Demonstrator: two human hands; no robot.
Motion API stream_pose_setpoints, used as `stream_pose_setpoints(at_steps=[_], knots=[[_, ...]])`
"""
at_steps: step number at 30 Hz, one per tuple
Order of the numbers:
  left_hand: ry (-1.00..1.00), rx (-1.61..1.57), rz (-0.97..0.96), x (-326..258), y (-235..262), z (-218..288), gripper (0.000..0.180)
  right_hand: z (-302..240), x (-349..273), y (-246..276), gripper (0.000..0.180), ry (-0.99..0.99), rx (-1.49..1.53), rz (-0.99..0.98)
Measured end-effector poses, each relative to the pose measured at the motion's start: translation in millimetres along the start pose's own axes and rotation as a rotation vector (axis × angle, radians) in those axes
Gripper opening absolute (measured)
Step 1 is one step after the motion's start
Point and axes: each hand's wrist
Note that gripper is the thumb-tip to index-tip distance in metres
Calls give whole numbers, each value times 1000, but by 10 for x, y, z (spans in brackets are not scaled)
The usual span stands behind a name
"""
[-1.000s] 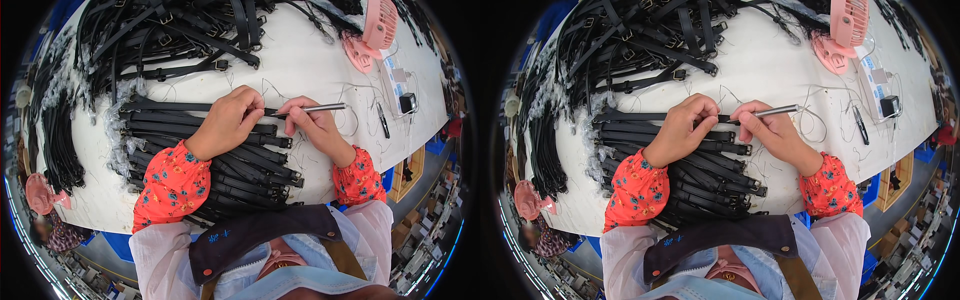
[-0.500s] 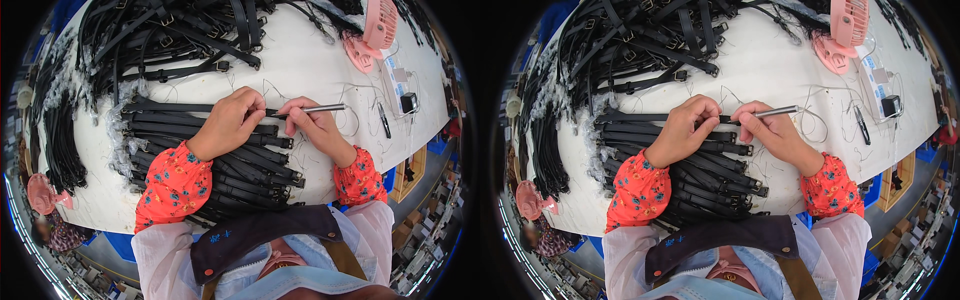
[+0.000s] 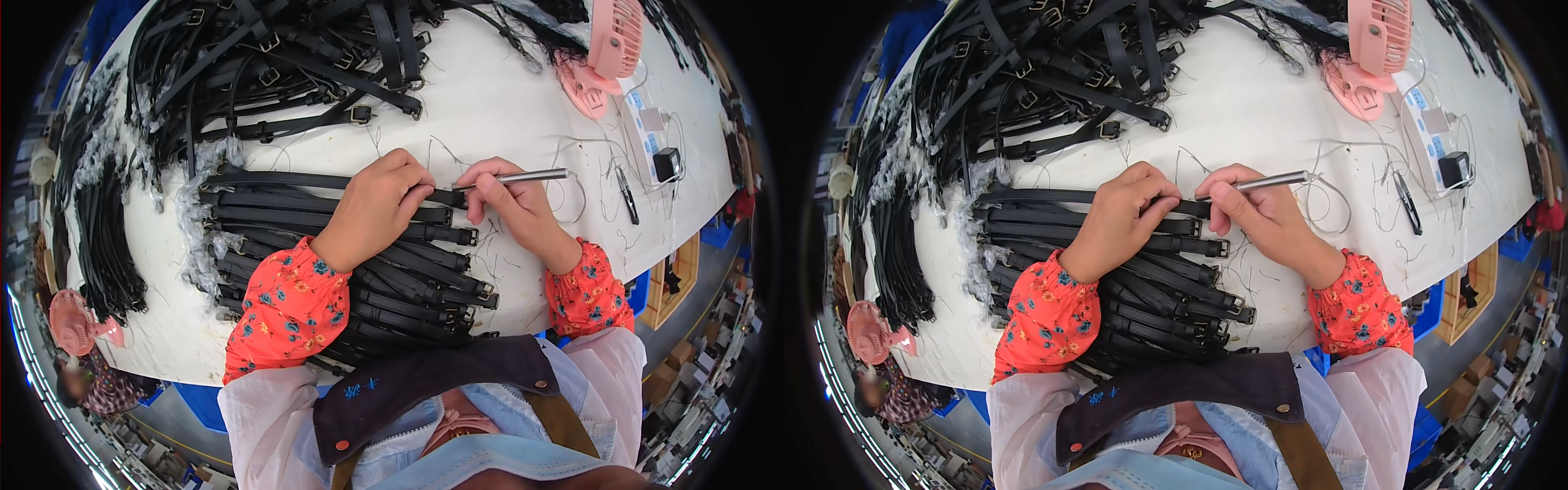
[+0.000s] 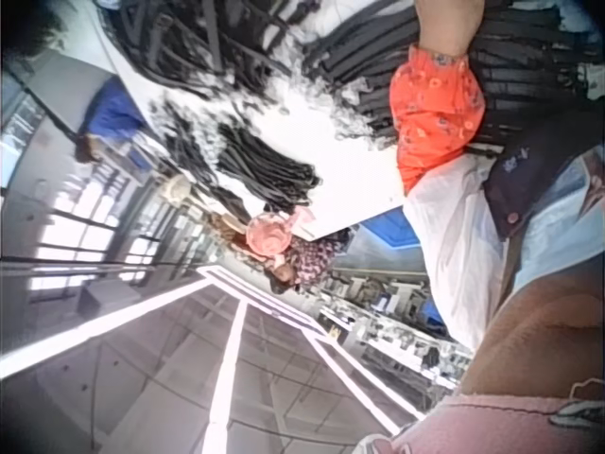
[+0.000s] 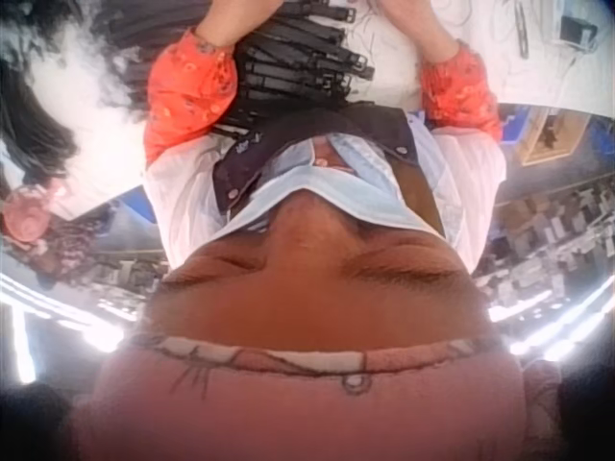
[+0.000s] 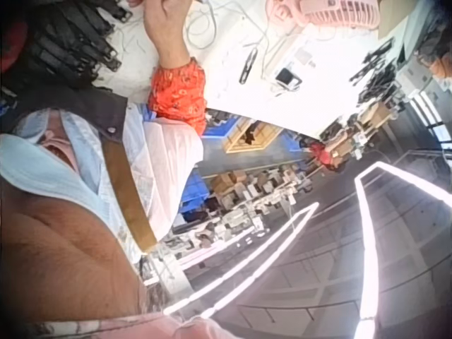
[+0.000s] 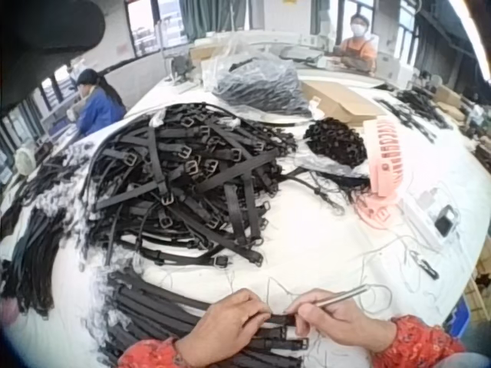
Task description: The person uses a metal tool to attach metal hardware to the ends of black straps. They repeatedly pick up a strap, insert the tool into the end, and manipulate the hardware to secure it. The person works on multiple straps sequentially, placing finished items on the table.
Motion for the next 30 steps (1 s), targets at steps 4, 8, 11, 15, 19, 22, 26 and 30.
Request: stream_pose_setpoints(at_steps=[4, 8, 11, 15, 19, 22, 26, 30], knots=[[-21, 54, 26, 16, -11, 24, 5, -10, -9, -8, 30, -35, 6, -9], [-19, 61, 29, 28, -1, 27, 5, -18, -11, -14, 30, -56, 7, -31], [8, 35, 15, 27, 25, 43, 5, -13, -11, -12, 30, -47, -4, -45], [27, 21, 2, 22, 36, 45, 5, -22, -7, -16, 30, -53, 4, -55], [28, 15, -3, 28, 34, 48, 6, -10, -7, -10, 30, -60, -6, -59], [24, 19, -4, 29, 32, 46, 6, -23, -7, -20, 30, -64, -11, -57], [22, 18, 0, 27, 32, 52, 7, -22, -7, -24, 30, -72, -4, -55], [30, 21, -5, 31, 33, 54, 7, -13, -7, -19, 30, -74, -2, -57]])
Point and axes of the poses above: each hand's wrist, its own x-axis towards the middle knuckle, its own y-axis out of the back of the hand, z = x × y, and after that the axes turned 2 degrees about -y, right-handed
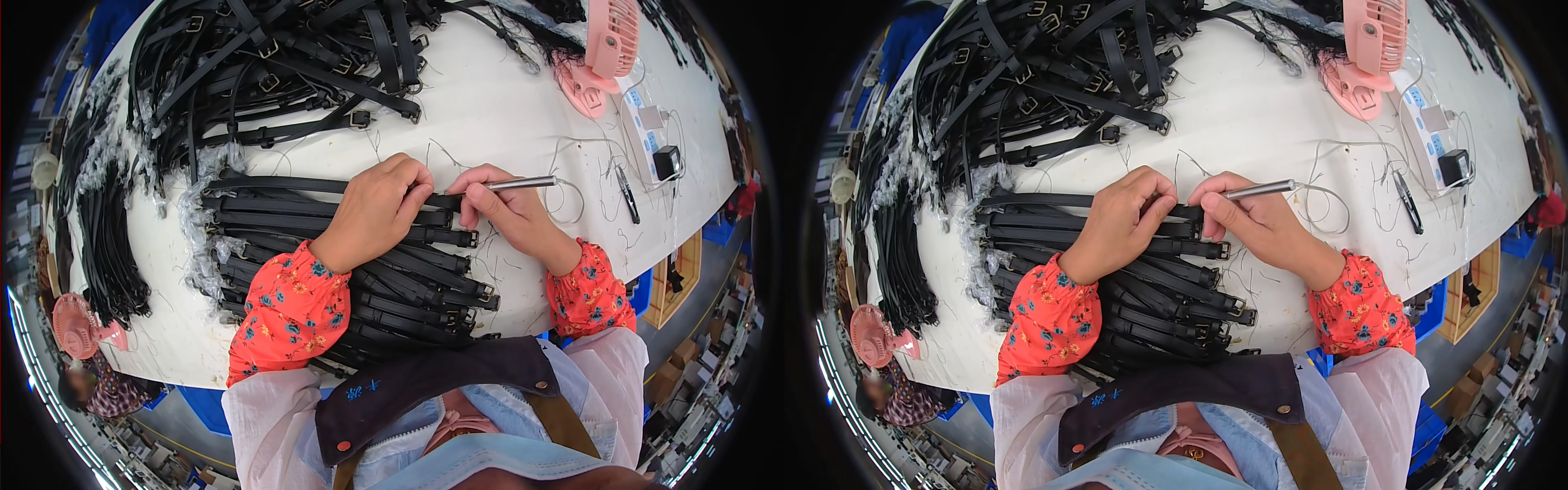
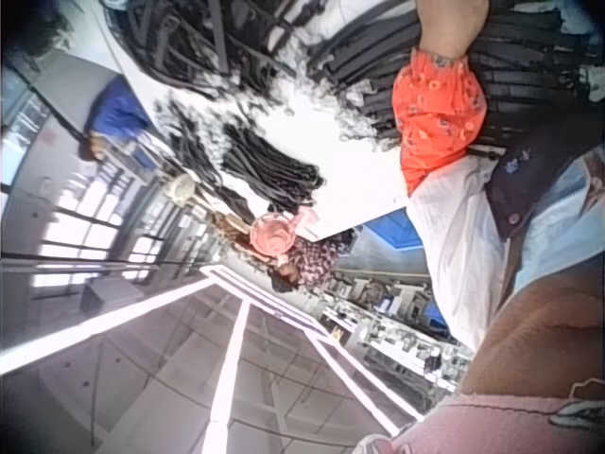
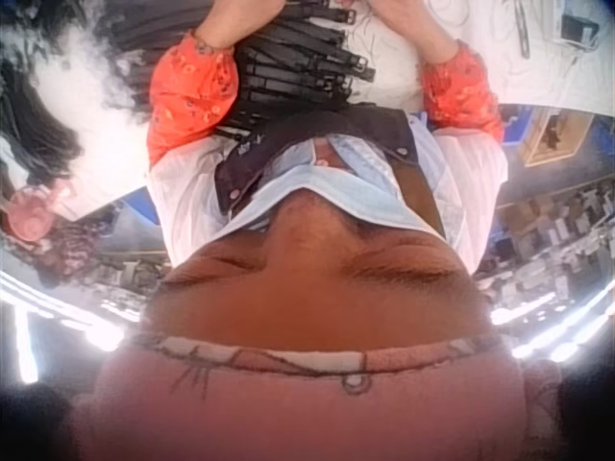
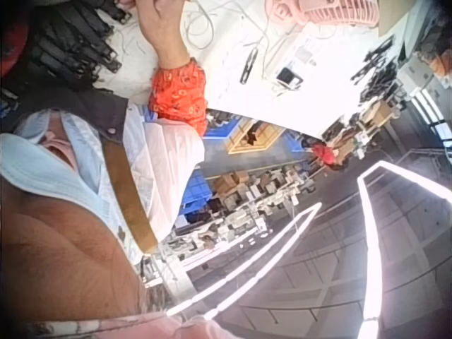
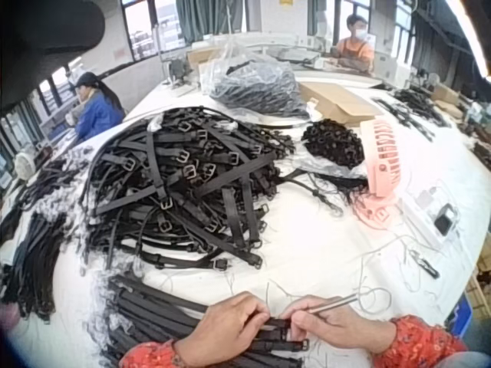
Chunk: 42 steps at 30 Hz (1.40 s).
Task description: The person uses a metal tool to attach metal hardware to the ends of black straps. They repeatedly pick up a strap, insert the tool into the end, and manipulate the hardware to secure it. The person works on multiple straps sequentially, placing finished items on the table.
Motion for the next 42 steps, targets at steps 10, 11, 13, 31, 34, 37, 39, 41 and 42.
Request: stream_pose_setpoints(at_steps=[10, 11, 13, 31, 34, 37, 39, 41, 42], knots=[[125, -188, 132, -3, 13, 23, 10, 0, -1, 6, 31, 31, 15, 10], [23, -45, 151, -3, 16, 5, 11, 8, 1, 14, 31, 56, 11, 22], [-183, 241, 186, -13, 26, -50, 14, 25, 1, 31, 32, 106, 5, 49], [62, -123, 12, -37, 78, 21, 18, 0, -45, 43, 30, 229, -85, 38], [42, -75, 18, -50, 68, 13, 16, 0, -44, 24, 30, 214, -60, 25], [-118, 68, 86, -90, -17, -80, 17, -6, -36, 16, 30, 181, -26, 13], [-196, 165, 83, -78, -13, -90, 16, -6, -23, 9, 30, 172, -28, 9], [-205, 188, 71, -63, -4, -67, 15, -1, -22, 3, 31, 158, -27, 7], [-175, 164, 61, -54, 0, -47, 15, 8, -23, 3, 31, 150, -24, 6]])
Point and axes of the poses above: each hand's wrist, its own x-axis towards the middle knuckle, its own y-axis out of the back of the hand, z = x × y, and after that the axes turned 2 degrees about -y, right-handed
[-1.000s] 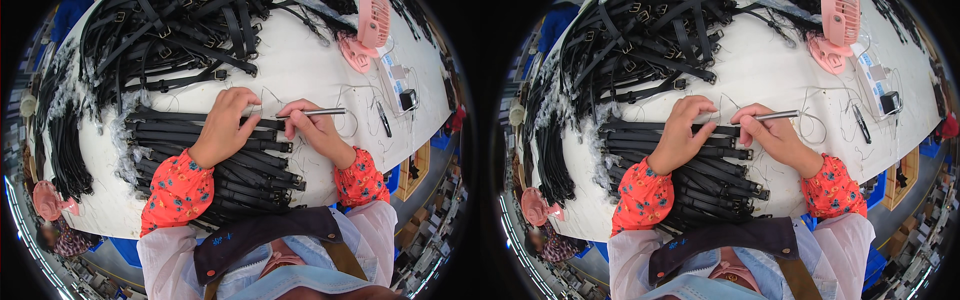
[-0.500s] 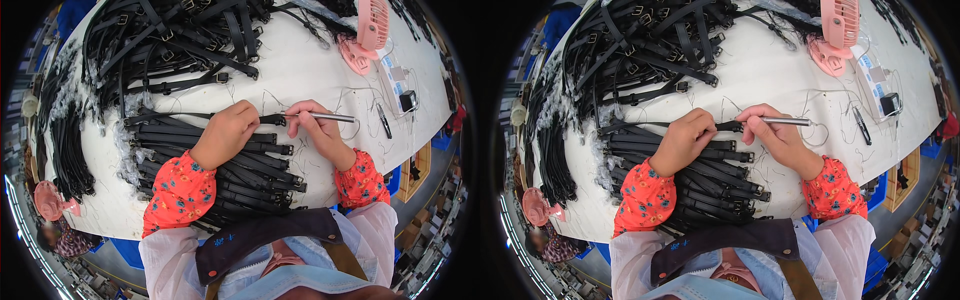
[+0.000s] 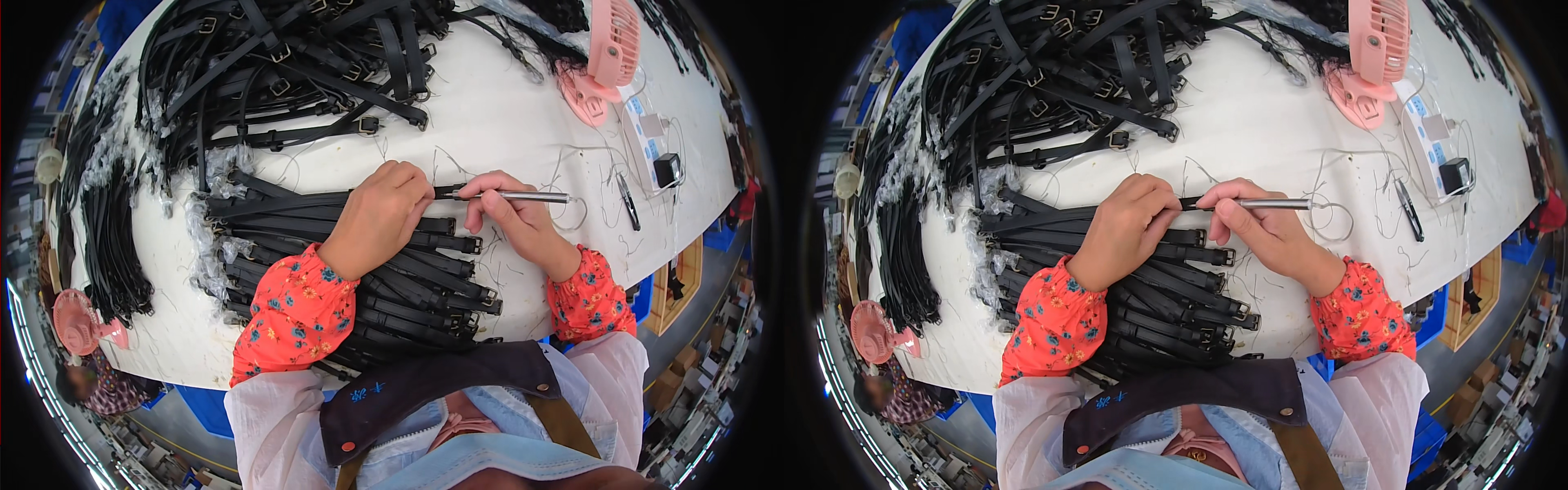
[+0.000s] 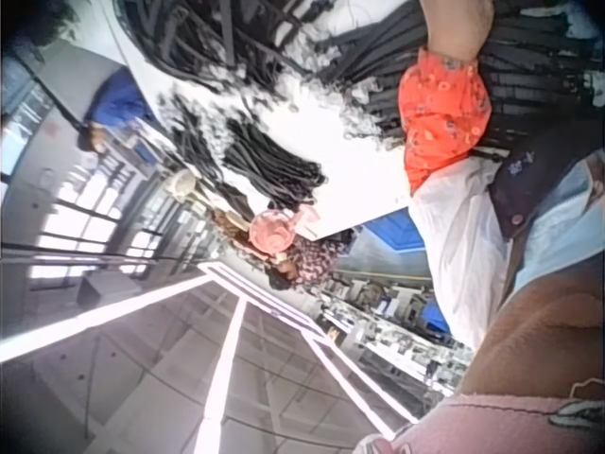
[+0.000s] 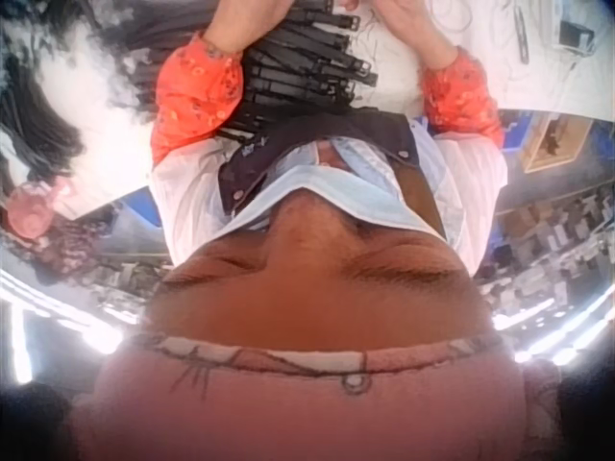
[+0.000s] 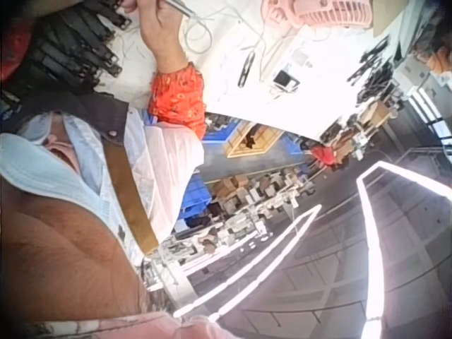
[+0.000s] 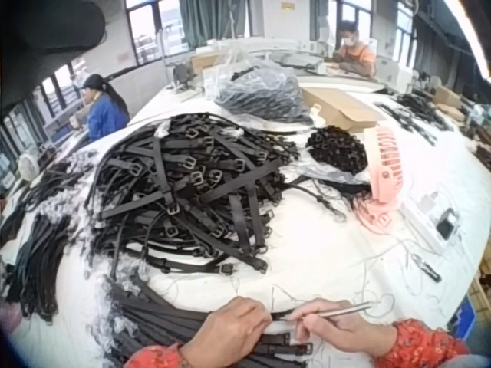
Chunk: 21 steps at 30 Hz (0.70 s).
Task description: The person uses a metal tool to attach metal hardware to the ends of black straps. They repeatedly pick up a strap, insert the tool into the end, and manipulate the hardware to secure it. The person works on multiple straps sequentially, placing finished items on the table.
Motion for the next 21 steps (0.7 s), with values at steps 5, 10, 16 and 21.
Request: stream_pose_setpoints(at_steps=[5, 10, 16, 21], knots=[[36, -39, 16, 23, -1, -5, 11, -13, 12, 6, 32, -18, -18, -13], [84, -1, 13, 35, 12, 9, 10, -39, 26, -13, 33, -46, -5, -14], [149, -102, -4, 10, 3, -1, 18, -32, 13, -10, 32, -30, -10, -3], [-64, 216, 22, -4, 63, 34, 17, -34, 13, -13, 31, -37, -2, -1]])
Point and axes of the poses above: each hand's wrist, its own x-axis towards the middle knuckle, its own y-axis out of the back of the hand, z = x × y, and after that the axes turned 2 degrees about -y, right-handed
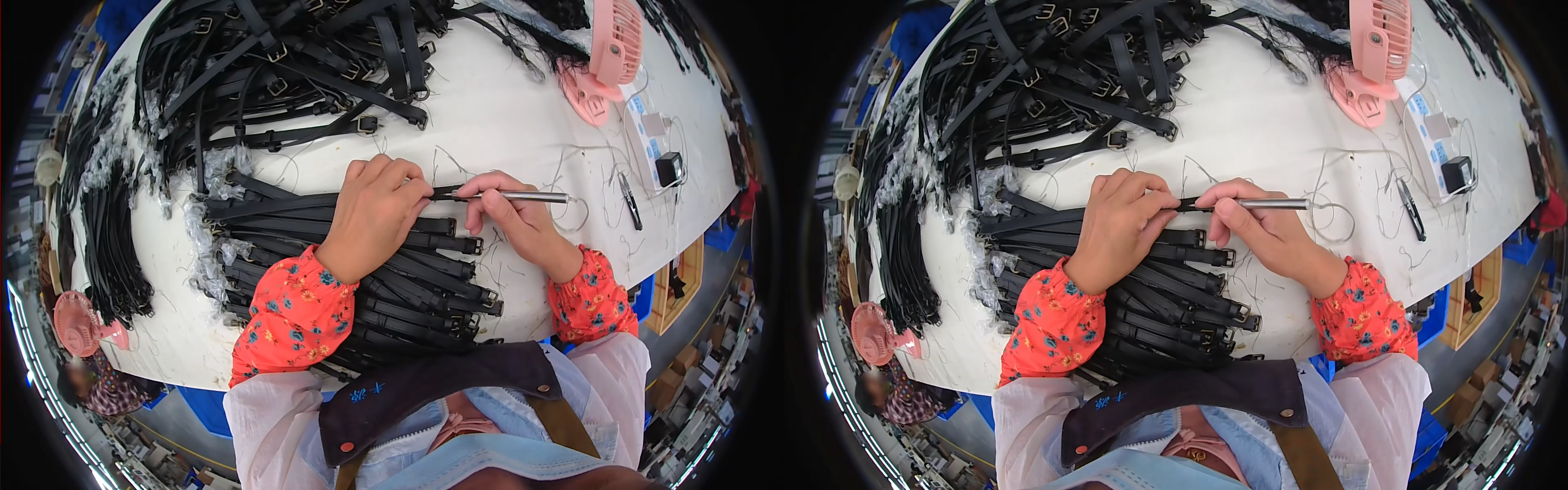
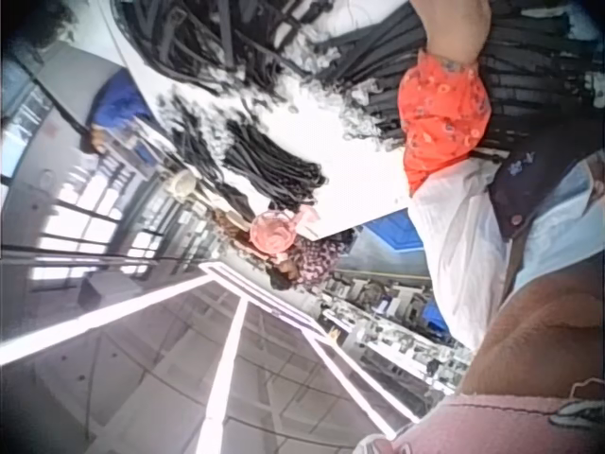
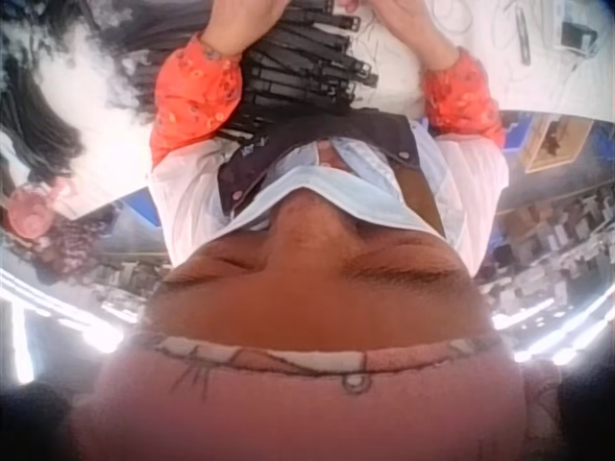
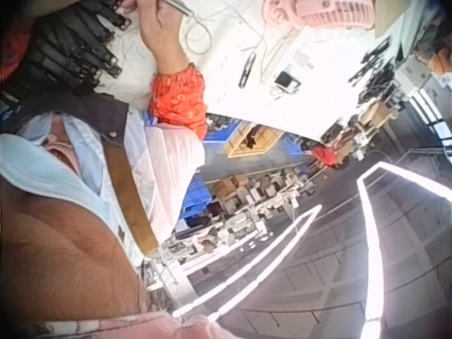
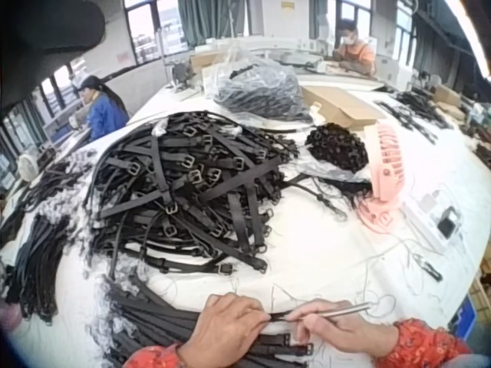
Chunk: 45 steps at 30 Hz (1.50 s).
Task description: The person uses a metal tool to attach metal hardware to the ends of black straps. They repeatedly pick up a strap, insert the tool into the end, and manipulate the hardware to secure it. The person works on multiple straps sequentially, placing finished items on the table.
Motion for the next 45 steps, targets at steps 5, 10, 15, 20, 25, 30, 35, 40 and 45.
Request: stream_pose_setpoints(at_steps=[5, 10, 15, 20, 25, 30, 35, 40, 45], knots=[[51, -72, -20, 2, -36, 19, 14, 7, 0, -6, 32, -12, 4, -15], [86, -151, 11, 13, -74, -6, 11, 6, 1, -10, 34, -20, 2, -17], [85, -153, 12, 8, -72, -11, 11, -1, 5, -17, 35, -33, 9, -17], [88, -152, 11, 18, -56, 3, 11, 0, 8, -21, 36, -35, -2, -18], [92, -156, 5, 10, -57, -2, 10, 12, 7, -22, 35, -42, -18, -17], [95, -157, 1, 9, -61, -5, 10, 7, -1, -30, 35, -43, -17, -19], [103, -156, -1, 2, -64, -15, 10, 10, 8, -25, 35, -40, -14, -19], [108, -148, -8, 1, -63, -12, 10, -2, 4, -29, 36, -47, -21, -22], [165, -176, -11, 4, -53, -12, 12, -16, -2, -31, 36, -54, -28, -27]])
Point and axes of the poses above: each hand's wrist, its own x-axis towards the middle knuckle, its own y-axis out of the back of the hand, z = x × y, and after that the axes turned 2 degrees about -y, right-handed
